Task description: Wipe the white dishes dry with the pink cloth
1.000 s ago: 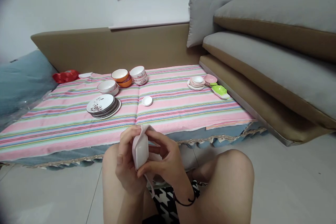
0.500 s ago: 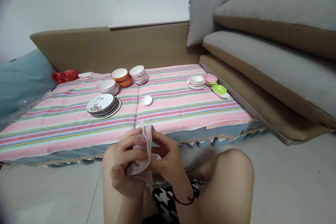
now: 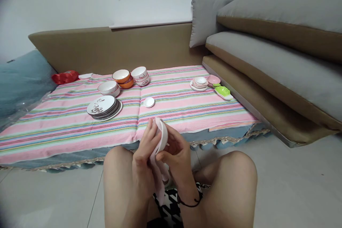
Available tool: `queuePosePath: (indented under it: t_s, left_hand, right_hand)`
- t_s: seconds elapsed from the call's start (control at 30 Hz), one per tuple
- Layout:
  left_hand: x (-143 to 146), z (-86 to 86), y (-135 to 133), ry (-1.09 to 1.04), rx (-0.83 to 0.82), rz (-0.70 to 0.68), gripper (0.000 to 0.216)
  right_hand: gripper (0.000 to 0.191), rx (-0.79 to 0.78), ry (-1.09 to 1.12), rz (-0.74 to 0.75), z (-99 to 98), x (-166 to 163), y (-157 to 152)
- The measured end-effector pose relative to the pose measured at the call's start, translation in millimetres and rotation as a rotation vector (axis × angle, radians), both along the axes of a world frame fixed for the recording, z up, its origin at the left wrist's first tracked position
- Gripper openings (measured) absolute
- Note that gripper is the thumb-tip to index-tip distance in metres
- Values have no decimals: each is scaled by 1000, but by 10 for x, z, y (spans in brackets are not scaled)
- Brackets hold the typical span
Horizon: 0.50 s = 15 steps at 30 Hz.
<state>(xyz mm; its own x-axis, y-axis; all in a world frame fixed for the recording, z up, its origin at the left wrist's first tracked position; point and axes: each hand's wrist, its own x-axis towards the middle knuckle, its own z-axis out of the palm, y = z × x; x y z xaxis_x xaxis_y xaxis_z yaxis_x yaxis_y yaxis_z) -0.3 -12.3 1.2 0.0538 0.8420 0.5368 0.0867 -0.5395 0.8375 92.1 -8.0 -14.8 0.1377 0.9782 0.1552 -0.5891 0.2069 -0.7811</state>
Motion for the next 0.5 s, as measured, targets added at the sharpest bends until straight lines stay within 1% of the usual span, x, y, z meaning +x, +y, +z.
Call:
queuePosePath:
  t_s: [0.1, 0.17, 0.23, 0.3, 0.37, 0.43, 0.5]
  left_hand:
    - [-38, -17, 3, 141, 100, -138, 59]
    - [-78, 26, 11, 190, 112, -203, 61]
    - [-127, 91, 22, 194, 118, -245, 63]
    - [-176, 143, 33, 186, 127, -269, 60]
    - [-219, 162, 44, 196, 155, -284, 53]
    - [-247, 150, 48, 248, 183, -276, 46]
    - [-256, 123, 42, 336, 183, -256, 47]
  right_hand:
    - [66, -33, -8, -73, -26, 75, 6]
    - [67, -50, -7, -108, -45, 108, 10]
    - [67, -61, 5, -127, -55, 118, 15]
    - [70, -62, 1, -125, -45, 113, 20]
    - [72, -49, -16, -93, -12, 104, 21]
    - [71, -19, -34, -35, 34, 99, 18]
    - [67, -2, -46, 0, 77, 103, 14]
